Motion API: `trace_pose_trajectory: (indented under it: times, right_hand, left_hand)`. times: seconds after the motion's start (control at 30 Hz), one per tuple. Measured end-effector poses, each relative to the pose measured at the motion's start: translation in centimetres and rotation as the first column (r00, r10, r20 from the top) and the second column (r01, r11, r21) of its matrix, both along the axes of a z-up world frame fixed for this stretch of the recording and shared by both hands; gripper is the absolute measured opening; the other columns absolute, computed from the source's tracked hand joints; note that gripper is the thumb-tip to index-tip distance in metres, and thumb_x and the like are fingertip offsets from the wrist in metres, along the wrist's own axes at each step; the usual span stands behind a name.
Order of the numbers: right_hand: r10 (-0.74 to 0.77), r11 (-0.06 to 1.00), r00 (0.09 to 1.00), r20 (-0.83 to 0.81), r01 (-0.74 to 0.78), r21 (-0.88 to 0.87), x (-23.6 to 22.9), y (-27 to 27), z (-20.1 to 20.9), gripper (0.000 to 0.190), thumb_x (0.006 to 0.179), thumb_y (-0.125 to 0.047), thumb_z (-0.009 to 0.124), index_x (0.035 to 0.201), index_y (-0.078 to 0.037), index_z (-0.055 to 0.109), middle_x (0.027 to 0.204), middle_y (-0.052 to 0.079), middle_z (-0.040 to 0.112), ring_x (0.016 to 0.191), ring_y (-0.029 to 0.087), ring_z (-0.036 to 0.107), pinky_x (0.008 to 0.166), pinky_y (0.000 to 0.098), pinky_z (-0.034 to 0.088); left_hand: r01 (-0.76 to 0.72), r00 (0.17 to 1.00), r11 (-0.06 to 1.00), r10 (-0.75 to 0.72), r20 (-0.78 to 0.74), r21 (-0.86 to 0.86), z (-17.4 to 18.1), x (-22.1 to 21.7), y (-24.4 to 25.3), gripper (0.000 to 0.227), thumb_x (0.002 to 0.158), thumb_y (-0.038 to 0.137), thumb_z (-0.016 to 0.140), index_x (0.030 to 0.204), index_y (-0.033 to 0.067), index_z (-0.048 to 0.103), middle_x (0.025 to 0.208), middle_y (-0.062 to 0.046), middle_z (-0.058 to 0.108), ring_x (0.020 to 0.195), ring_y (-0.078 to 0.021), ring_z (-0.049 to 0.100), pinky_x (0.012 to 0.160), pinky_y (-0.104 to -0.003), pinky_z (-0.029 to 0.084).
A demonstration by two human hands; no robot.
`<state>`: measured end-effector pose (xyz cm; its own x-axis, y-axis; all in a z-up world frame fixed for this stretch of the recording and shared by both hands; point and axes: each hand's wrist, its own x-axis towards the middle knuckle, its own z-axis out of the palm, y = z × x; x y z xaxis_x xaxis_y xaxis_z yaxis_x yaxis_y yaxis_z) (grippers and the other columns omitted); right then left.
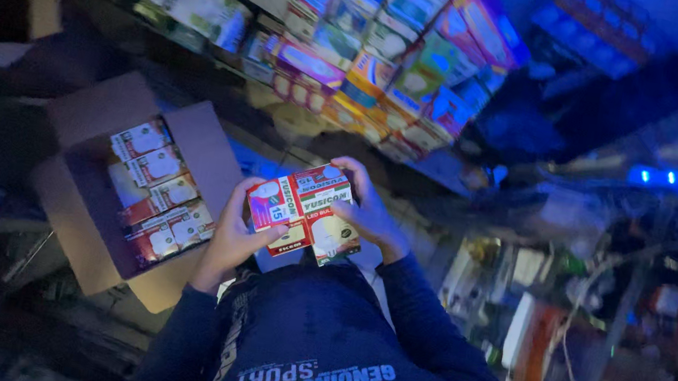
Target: The person sorts boxes of light bulbs by removing them from a cardboard box, checking the labels, and placing them onto shelves or back into the box.
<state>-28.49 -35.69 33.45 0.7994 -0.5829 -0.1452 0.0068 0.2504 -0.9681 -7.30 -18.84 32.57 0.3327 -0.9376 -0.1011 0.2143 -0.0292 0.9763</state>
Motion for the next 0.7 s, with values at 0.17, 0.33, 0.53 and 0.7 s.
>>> trace_pose_trajectory:
  times: [0.17, 0.33, 0.53, 0.7]
  right_hand:
    - [-0.242, 0.965, 0.967, -0.078, 0.232, -0.119, -3.3, 3.7, -2.7, 0.074, 0.088, -0.029, 0.08, 0.147, -0.009, 0.04, 0.139, 0.008, 0.053, 0.134, 0.02, 0.052, 0.114, 0.0356, 0.042]
    - [-0.343, 0.933, 0.93, -0.13, 0.322, -0.159, -6.3, 5.8, -3.2, 0.074, 0.088, -0.028, 0.081, 0.146, -0.01, 0.04, 0.139, 0.008, 0.053, 0.135, 0.021, 0.051, 0.116, 0.0364, 0.04]
    - [-0.444, 0.853, 0.859, -0.256, 0.318, -0.414, -9.9, 2.9, -2.7, 0.077, 0.081, -0.032, 0.085, 0.144, -0.009, 0.046, 0.131, 0.007, 0.056, 0.121, 0.021, 0.054, 0.109, 0.0367, 0.044]
    - [-0.599, 0.702, 0.671, -0.437, 0.177, -0.69, -14.6, -1.5, -2.0, 0.094, 0.07, -0.032, 0.091, 0.149, -0.006, 0.046, 0.129, 0.013, 0.058, 0.121, 0.025, 0.058, 0.108, 0.039, 0.047]
  left_hand:
    - [0.189, 0.98, 0.982, -0.188, -0.064, 0.014, -2.2, -0.3, -0.1, 0.079, 0.077, 0.01, 0.087, 0.143, 0.0053, 0.044, 0.129, -0.009, 0.06, 0.122, -0.017, 0.059, 0.107, -0.034, 0.049]
    - [0.286, 0.958, 0.958, -0.286, 0.004, 0.015, -2.5, -1.6, -0.8, 0.081, 0.075, 0.012, 0.088, 0.142, 0.0049, 0.044, 0.129, -0.008, 0.059, 0.122, -0.0166, 0.057, 0.106, -0.034, 0.048]
    - [0.231, 0.965, 0.973, -0.228, 0.133, -0.014, -2.0, -3.7, -1.9, 0.082, 0.073, 0.014, 0.09, 0.141, 0.0043, 0.045, 0.129, -0.009, 0.056, 0.123, -0.0176, 0.056, 0.106, -0.034, 0.046]
    - [0.16, 0.97, 0.986, -0.164, 0.181, 0.037, -1.6, -6.2, -3.3, 0.078, 0.074, 0.015, 0.09, 0.139, 0.0046, 0.047, 0.126, -0.008, 0.06, 0.12, -0.0173, 0.058, 0.106, -0.034, 0.047]
